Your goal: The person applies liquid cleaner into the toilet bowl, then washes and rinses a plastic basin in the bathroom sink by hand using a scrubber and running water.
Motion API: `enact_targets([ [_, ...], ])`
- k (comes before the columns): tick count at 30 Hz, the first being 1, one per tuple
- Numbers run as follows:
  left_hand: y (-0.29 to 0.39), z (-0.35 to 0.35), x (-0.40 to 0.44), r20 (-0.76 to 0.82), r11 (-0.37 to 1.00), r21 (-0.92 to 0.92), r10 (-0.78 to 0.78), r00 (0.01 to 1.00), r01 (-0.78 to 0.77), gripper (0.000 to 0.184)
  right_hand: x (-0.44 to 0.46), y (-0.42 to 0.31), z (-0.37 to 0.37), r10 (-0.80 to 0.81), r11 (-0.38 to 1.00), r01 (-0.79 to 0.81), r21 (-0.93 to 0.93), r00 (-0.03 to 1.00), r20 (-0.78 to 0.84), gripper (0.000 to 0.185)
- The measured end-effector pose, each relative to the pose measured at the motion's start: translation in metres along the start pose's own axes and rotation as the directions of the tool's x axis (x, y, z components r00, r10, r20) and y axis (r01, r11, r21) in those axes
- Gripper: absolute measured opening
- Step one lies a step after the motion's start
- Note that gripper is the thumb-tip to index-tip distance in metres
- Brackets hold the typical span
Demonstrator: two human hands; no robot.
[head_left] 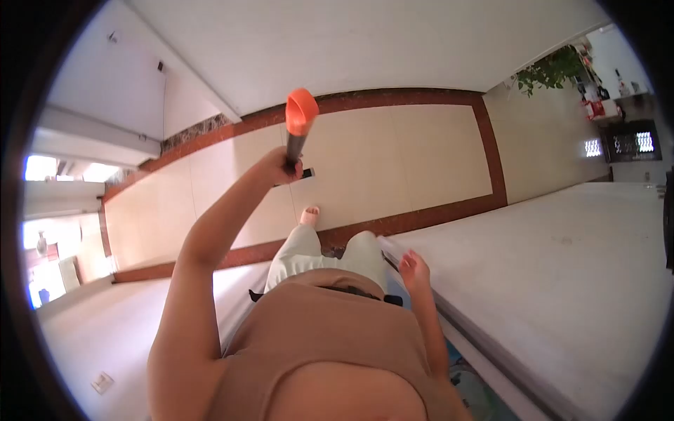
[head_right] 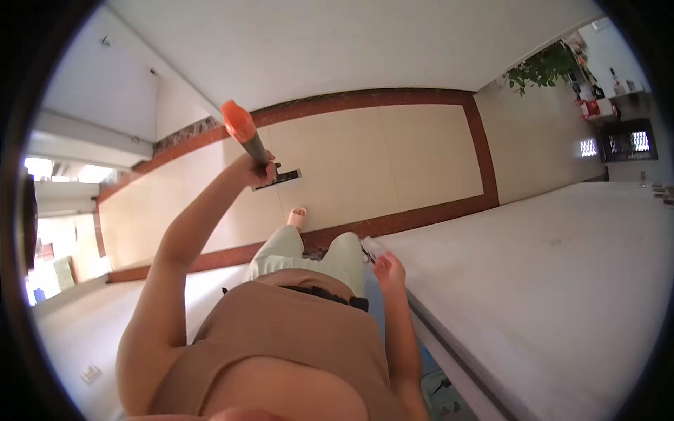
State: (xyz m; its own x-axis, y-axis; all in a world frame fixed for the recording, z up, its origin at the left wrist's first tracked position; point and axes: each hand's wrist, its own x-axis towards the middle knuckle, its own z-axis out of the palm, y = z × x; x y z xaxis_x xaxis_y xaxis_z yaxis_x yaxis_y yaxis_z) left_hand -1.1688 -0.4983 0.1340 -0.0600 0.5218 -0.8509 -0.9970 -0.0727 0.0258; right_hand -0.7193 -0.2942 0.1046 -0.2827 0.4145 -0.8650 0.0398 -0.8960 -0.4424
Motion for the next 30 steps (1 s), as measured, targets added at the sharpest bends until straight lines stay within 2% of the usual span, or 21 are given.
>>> enact_targets([
  [1, 0.023, 0.020, 0.012, 0.014, 1.000, 0.003, -0.026, 1.000, 0.026, 0.018, 0.001, -0.002, -0.002, 0.020, 0.998, -0.015, 0.063, 0.996, -0.092, 0.025],
  [4, 0.049, 0.066, 0.040, 0.002, 0.993, 0.022, -0.118, 0.993, 0.118, 0.016, -0.004, -0.003, -0.014, -0.018, 0.983, 0.047, 0.176, 0.986, -0.163, 0.029],
  [7, 0.062, 0.145, 0.082, -0.053, 0.984, 0.166, -0.056, 0.997, 0.064, 0.017, 0.019, -0.013, -0.012, -0.043, 0.943, 0.107, 0.316, 0.979, -0.201, 0.030],
  [10, 0.077, 0.214, 0.144, -0.071, 0.968, 0.160, -0.183, 0.981, 0.192, 0.021, 0.061, -0.039, 0.009, -0.020, 0.902, 0.128, 0.412, 0.966, -0.258, 0.030],
  [11, 0.083, 0.223, 0.149, -0.084, 0.959, 0.170, -0.214, 0.973, 0.226, 0.022, 0.059, -0.036, 0.020, -0.038, 0.882, 0.147, 0.447, 0.969, -0.243, 0.029],
  [13, 0.080, 0.277, 0.163, -0.050, 0.954, 0.178, -0.235, 0.971, 0.240, 0.025, 0.085, -0.083, 0.038, -0.116, 0.838, 0.199, 0.508, 0.975, -0.190, 0.028],
  [14, 0.092, 0.279, 0.202, -0.070, 0.949, 0.242, -0.192, 0.979, 0.203, 0.026, 0.097, -0.114, 0.053, -0.098, 0.871, 0.192, 0.453, 0.970, -0.221, 0.032],
  [15, 0.089, 0.305, 0.207, -0.051, 0.935, 0.274, -0.220, 0.974, 0.225, 0.024, 0.099, -0.145, 0.064, -0.126, 0.911, 0.190, 0.367, 0.973, -0.192, 0.034],
  [17, 0.083, 0.372, 0.222, -0.147, 0.922, 0.141, -0.341, 0.929, 0.361, 0.024, 0.096, -0.229, 0.090, -0.301, 0.932, 0.306, 0.195, 0.952, -0.055, 0.033],
  [20, 0.067, 0.429, 0.236, -0.078, 0.939, 0.213, -0.259, 0.963, 0.269, 0.024, 0.091, -0.332, 0.134, -0.421, 0.887, 0.444, -0.123, 0.890, 0.174, 0.043],
  [22, 0.024, 0.497, 0.268, -0.059, 0.935, 0.265, -0.229, 0.972, 0.236, 0.019, 0.076, -0.424, 0.161, -0.605, 0.673, 0.680, -0.292, 0.733, 0.311, 0.052],
  [23, 0.002, 0.536, 0.288, -0.022, 0.929, 0.320, -0.188, 0.982, 0.185, 0.015, 0.071, -0.468, 0.177, -0.638, 0.586, 0.740, -0.330, 0.672, 0.376, 0.057],
  [24, -0.021, 0.583, 0.310, -0.013, 0.923, 0.316, -0.226, 0.974, 0.218, 0.010, 0.077, -0.515, 0.187, -0.664, 0.484, 0.797, -0.360, 0.603, 0.441, 0.061],
  [25, -0.046, 0.626, 0.340, 0.104, 0.908, 0.400, -0.180, 0.978, 0.125, 0.014, 0.094, -0.561, 0.192, -0.714, 0.395, 0.829, -0.397, 0.549, 0.435, 0.058],
  [26, -0.068, 0.676, 0.370, 0.167, 0.849, 0.515, -0.237, 0.957, 0.121, 0.008, 0.114, -0.611, 0.196, -0.752, 0.305, 0.845, -0.439, 0.496, 0.434, 0.054],
  [28, -0.104, 0.771, 0.430, 0.305, 0.754, 0.653, -0.350, 0.886, 0.073, 0.013, 0.163, -0.709, 0.189, -0.796, 0.295, 0.847, -0.442, 0.474, 0.377, 0.044],
  [29, -0.123, 0.788, 0.440, 0.403, 0.732, 0.682, -0.398, 0.824, 0.019, 0.016, 0.183, -0.724, 0.181, -0.810, 0.351, 0.848, -0.398, 0.488, 0.324, 0.039],
  [30, -0.129, 0.833, 0.429, 0.426, 0.675, 0.738, -0.464, 0.776, -0.001, 0.021, 0.204, -0.760, 0.178, -0.822, 0.409, 0.845, -0.344, 0.505, 0.264, 0.033],
])
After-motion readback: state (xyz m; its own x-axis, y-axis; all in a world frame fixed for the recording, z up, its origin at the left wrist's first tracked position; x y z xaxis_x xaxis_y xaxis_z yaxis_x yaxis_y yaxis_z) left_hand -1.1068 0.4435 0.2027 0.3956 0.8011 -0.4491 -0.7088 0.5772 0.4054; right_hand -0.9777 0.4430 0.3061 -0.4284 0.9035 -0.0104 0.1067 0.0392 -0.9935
